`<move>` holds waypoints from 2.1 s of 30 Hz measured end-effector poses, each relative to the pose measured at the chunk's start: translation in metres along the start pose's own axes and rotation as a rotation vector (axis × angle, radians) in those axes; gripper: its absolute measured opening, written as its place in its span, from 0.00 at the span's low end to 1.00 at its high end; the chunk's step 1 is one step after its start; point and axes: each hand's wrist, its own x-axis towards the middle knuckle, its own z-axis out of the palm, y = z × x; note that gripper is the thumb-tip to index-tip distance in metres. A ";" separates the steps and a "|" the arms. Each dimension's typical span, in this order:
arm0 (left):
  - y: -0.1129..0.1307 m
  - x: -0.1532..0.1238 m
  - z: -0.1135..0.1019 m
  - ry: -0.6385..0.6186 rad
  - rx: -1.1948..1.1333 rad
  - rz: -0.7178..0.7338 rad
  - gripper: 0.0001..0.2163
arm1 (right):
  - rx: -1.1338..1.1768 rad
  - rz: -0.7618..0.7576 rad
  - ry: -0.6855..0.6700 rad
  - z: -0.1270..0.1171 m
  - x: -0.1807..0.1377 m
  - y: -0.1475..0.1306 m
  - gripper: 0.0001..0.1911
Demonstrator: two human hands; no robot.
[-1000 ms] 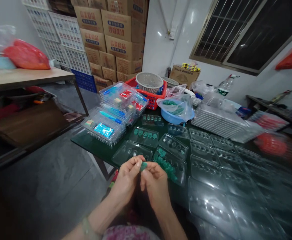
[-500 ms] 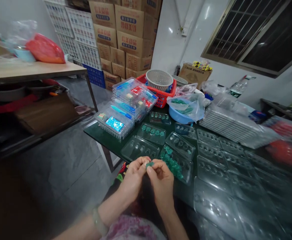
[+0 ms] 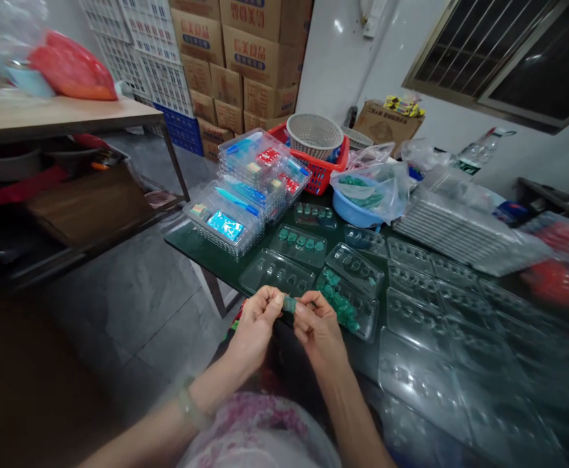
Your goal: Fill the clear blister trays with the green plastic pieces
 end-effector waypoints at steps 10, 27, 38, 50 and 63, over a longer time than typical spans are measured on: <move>0.001 0.004 -0.015 0.041 0.202 0.051 0.09 | -0.887 -0.425 -0.058 0.007 -0.007 -0.005 0.12; 0.002 0.015 -0.072 0.125 0.618 0.393 0.08 | -1.520 -0.535 -0.075 0.033 0.104 -0.008 0.11; -0.008 0.019 -0.073 0.020 1.000 0.535 0.11 | -1.996 -0.454 -0.175 0.052 0.121 0.007 0.08; -0.016 0.031 -0.080 0.045 1.051 0.673 0.10 | -1.612 -0.547 -0.143 0.038 0.096 -0.041 0.19; -0.017 0.021 -0.017 -0.150 0.953 0.727 0.09 | -2.044 -0.432 -0.150 -0.078 0.070 -0.095 0.14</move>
